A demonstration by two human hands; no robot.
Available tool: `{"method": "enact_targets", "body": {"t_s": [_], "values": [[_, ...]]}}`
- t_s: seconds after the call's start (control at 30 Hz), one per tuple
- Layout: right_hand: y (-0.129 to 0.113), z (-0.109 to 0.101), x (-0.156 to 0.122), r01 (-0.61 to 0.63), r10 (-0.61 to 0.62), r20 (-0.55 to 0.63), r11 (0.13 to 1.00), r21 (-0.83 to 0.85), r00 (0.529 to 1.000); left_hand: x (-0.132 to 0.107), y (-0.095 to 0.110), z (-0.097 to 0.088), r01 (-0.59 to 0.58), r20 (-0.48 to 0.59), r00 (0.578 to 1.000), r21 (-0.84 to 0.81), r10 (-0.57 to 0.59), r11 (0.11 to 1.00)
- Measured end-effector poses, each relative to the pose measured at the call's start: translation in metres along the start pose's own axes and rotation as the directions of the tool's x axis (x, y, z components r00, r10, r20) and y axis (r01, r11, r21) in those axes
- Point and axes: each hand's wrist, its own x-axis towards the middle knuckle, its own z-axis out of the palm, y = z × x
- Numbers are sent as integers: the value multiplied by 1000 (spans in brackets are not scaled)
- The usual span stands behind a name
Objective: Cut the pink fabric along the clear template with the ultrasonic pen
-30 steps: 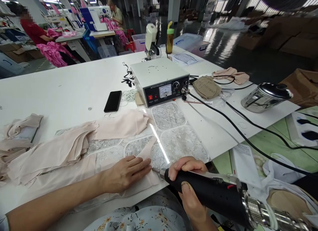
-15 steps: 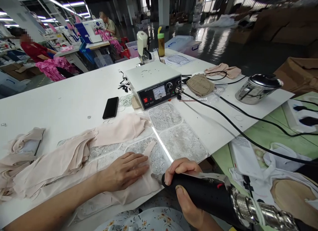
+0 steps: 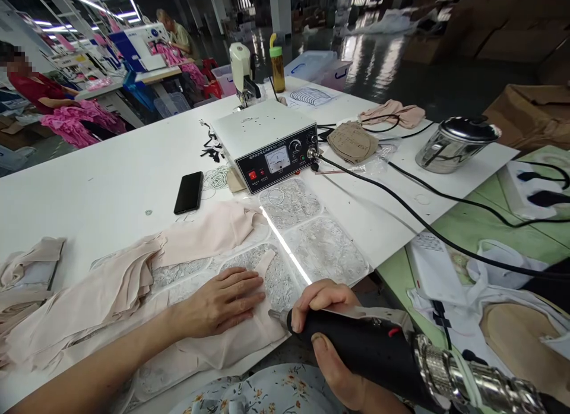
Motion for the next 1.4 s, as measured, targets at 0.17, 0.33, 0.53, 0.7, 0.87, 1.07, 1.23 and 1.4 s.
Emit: {"method": "enact_targets", "body": {"t_s": [0.17,0.33,0.53,0.7,0.87,1.07,1.23,1.4], "values": [[0,0,0,-4,4,4,1000,8,1000,-1,-5,-1,-32,20,999,-8,33,999],[1,2,1,20,-20,0,1000,1,1000,1,-6,-5,-48,28,998,4,47,999],[2,4,0,15,-15,-12,1000,9,1000,4,-10,-7,-78,49,996,7,78,997],[2,4,-2,13,-12,-8,999,39,1000,4,-11,-7,-91,55,994,-3,91,996],[3,4,-2,8,-8,7,1000,28,1000,3,-11,-6,-83,65,994,1,82,997],[5,1,-4,-5,5,18,999,34,1000,1,-13,-5,-91,63,994,-13,92,996],[3,2,-2,-4,3,21,999,35,1000,2,-15,-7,-86,72,994,-20,87,996],[3,3,-2,15,-16,13,1000,19,1000,2,-16,-9,-77,77,994,-9,77,997]]}}
